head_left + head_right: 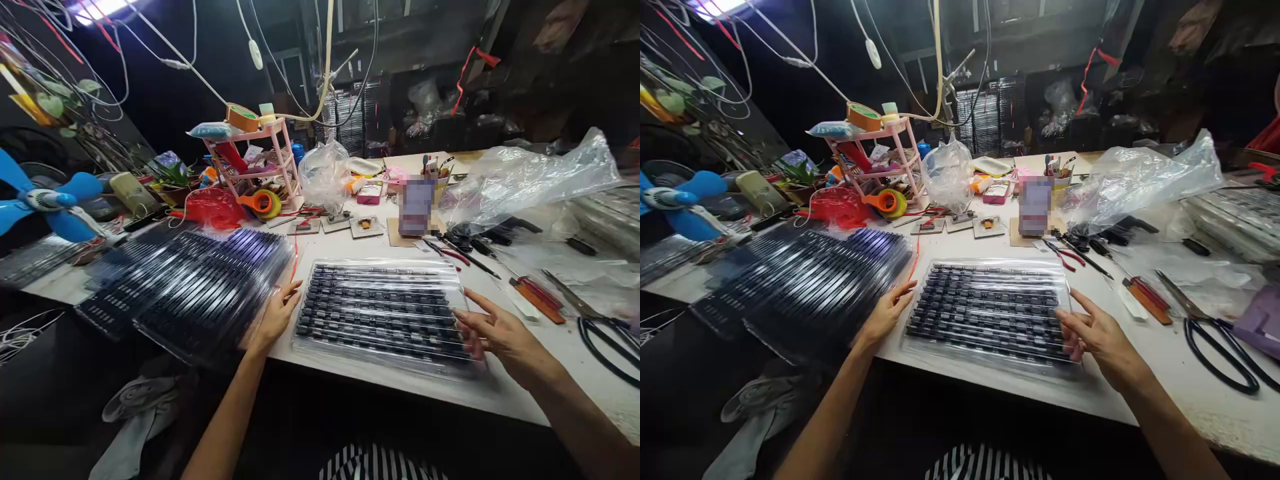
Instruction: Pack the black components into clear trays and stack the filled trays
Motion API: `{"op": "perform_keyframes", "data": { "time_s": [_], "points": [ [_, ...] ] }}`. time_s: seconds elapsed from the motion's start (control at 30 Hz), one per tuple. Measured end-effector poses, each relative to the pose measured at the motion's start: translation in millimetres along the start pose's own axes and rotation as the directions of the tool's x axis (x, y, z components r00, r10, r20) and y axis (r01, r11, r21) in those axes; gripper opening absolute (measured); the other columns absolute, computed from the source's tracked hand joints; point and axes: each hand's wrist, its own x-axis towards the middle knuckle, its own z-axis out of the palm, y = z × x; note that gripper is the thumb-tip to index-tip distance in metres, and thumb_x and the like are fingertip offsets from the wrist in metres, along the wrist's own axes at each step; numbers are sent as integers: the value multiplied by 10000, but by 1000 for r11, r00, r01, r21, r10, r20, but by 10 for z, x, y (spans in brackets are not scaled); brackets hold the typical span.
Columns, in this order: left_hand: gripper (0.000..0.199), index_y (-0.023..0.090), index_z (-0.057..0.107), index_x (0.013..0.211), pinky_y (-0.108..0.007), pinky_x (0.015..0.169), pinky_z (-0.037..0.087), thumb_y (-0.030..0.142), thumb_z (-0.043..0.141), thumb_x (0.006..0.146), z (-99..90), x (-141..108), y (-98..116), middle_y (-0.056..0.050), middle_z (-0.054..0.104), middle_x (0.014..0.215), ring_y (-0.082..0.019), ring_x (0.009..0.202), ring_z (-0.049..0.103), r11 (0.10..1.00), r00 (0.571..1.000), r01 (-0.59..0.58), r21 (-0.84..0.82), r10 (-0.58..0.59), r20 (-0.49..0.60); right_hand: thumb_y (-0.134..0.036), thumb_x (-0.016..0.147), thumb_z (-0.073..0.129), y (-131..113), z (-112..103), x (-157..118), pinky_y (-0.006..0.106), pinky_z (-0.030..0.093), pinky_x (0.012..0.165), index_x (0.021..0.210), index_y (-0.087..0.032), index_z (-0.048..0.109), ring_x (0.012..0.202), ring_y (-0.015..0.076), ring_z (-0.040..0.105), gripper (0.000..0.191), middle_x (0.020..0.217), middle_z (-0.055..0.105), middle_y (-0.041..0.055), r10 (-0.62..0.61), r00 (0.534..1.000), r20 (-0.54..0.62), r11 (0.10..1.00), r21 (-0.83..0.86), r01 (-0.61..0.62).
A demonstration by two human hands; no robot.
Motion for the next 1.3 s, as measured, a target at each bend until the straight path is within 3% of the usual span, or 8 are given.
{"op": "perform_keyframes", "data": {
  "time_s": [0.27, 0.5, 0.73, 0.83, 0.93, 1.03, 1.13, 1.3],
  "points": [
    [361, 177, 679, 1070, -394, 944, 429, 323, 575, 757, 191, 221, -18, -86, 681, 1124, -266, 1064, 599, 978, 994, -108, 179, 102, 43, -584, 765, 581, 138, -98, 143, 247, 415, 379, 1399, -183, 379, 443, 137, 490, 776, 570, 525, -34, -108, 989, -102, 912, -406, 57],
    [341, 193, 688, 1059, -414, 1017, 371, 251, 575, 742, 282, 431, -32, -83, 687, 1117, -272, 1093, 591, 917, 981, -195, 347, 178, 82, -528, 864, 432, 143, -127, 369, 277, 452, 419, 1407, -224, 349, 463, 141, 547, 628, 790, 592, 9, -172, 984, -54, 793, -600, 106],
    [440, 168, 642, 1155, -491, 1078, 238, 385, 554, 783, 372, 453, -40, -158, 591, 1267, -321, 1232, 475, 815, 960, -276, 510, 213, 179, -208, 938, 266, 94, -29, 497, 297, 486, 653, 1395, -180, 401, 729, 189, 632, 477, 957, 636, 85, -360, 913, 191, 172, -949, 266],
    [552, 169, 559, 1268, -599, 1076, 58, 458, 526, 799, 486, 352, -64, -186, 430, 1419, -379, 1351, 281, 746, 964, -266, 610, 223, 147, -71, 874, 282, 67, 91, 504, 366, 475, 685, 1366, -99, 436, 840, 263, 626, 516, 1165, 584, 184, -365, 907, 211, 79, -964, 255],
    [621, 157, 448, 1363, -622, 1058, -32, 499, 447, 844, 671, 263, -4, -171, 281, 1501, -366, 1403, 131, 551, 949, -312, 774, 222, 224, -2, 832, 285, 29, 222, 566, 501, 358, 945, 1319, -13, 463, 1211, 369, 436, 519, 1423, 378, 233, -394, 870, 298, -3, -946, 323],
    [658, 157, 289, 1442, -603, 1076, 9, 524, 327, 898, 860, 232, 115, -134, 162, 1537, -328, 1417, 86, 374, 910, -411, 831, 116, 397, -15, 823, 340, 24, 324, 715, 559, 198, 1048, 1343, -34, 443, 1339, 377, 265, 530, 1483, 299, 205, -394, 831, 393, -25, -908, 418],
    [658, 197, 186, 1469, -563, 1102, 48, 553, 229, 918, 966, 236, 205, -82, 89, 1553, -292, 1423, 46, 296, 866, -493, 818, 79, 493, -113, 863, 387, 44, 364, 923, 549, 226, 1036, 1386, -167, 417, 1344, 349, 270, 527, 1484, 335, 136, -408, 816, 410, 18, -890, 456],
    [627, 217, 176, 1468, -560, 1113, 81, 543, 178, 933, 970, 218, 223, -32, 123, 1549, -268, 1424, 71, 212, 835, -551, 807, 141, 532, -357, 960, 283, 1, 213, 1199, 477, 385, 920, 1301, -141, 509, 1193, 311, 453, 463, 1317, 521, 163, -455, 869, 193, 197, -930, 309]
  ]
}}
